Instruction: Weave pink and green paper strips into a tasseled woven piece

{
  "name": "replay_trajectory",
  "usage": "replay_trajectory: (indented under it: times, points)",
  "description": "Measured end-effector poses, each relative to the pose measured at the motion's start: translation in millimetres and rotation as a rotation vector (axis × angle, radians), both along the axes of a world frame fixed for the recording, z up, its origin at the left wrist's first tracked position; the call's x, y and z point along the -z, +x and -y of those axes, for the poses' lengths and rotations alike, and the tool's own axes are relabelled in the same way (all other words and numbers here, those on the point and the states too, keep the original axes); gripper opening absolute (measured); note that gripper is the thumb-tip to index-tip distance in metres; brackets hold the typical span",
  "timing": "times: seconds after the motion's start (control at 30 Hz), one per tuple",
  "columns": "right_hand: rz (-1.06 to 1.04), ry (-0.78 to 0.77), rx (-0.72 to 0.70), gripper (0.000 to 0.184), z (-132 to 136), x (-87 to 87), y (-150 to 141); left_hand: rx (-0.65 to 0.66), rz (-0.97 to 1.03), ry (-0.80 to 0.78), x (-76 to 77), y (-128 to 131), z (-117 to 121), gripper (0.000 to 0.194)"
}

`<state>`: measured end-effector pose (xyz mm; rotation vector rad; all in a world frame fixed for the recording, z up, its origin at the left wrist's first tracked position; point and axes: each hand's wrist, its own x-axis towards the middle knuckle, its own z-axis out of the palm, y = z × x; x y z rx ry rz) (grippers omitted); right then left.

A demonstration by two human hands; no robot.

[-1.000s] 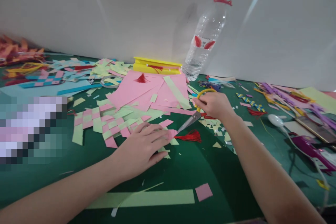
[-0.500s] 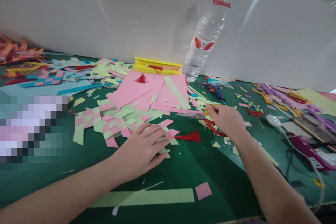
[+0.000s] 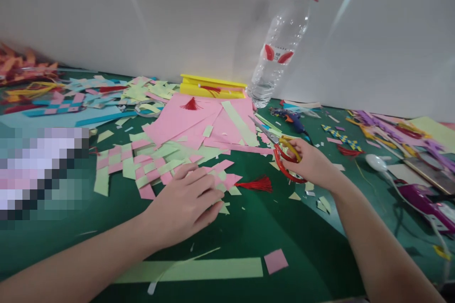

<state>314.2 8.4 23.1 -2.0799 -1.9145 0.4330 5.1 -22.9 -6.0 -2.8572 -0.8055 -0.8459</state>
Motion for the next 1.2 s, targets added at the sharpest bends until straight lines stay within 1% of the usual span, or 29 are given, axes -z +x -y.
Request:
replay_trajectory:
  times: [0.07,0.17,0.27,0.33,0.53,0.63,0.73,0.93,1.07,1.2]
  points:
    - [0.072,0.047,0.016,0.05,0,2.1,0,-0.009,0.017,0.027,-0.5,-1,1,0.026]
    - [0.136,0.125,0.021,0.058,-1,1.7,2,-0.002,0.005,0.01,0.2,-1,1,0.025]
    - [0.14,0.165,-0.024,0.071,0,-1.2,6,0.006,-0.014,-0.023,1.5,0,0,0.027]
    - [0.142,0.155,-0.082,0.074,1,-2.1,10,0.009,-0.014,-0.033,2.4,1,-1,0.028]
    - [0.137,0.056,-0.336,0.047,4,0.0,14,0.007,-0.033,-0.037,5.3,1,-2,0.026]
    - [0.097,-0.025,-0.395,0.047,6,-0.7,12,-0.001,-0.054,-0.035,6.1,1,-2,0.026]
    - [0.048,-0.071,-0.408,0.049,8,-3.0,11,0.002,-0.064,-0.031,7.1,0,-2,0.026]
    - [-0.026,-0.146,-0.363,0.052,10,-6.5,9,0.002,-0.074,-0.037,8.3,1,-4,0.027]
    - [0.017,-0.142,-0.388,0.048,8,-6.4,10,0.008,-0.072,-0.022,7.9,1,-3,0.029]
    - [0.057,-0.127,-0.42,0.047,6,-5.8,12,0.0,-0.087,-0.013,8.2,1,-3,0.03]
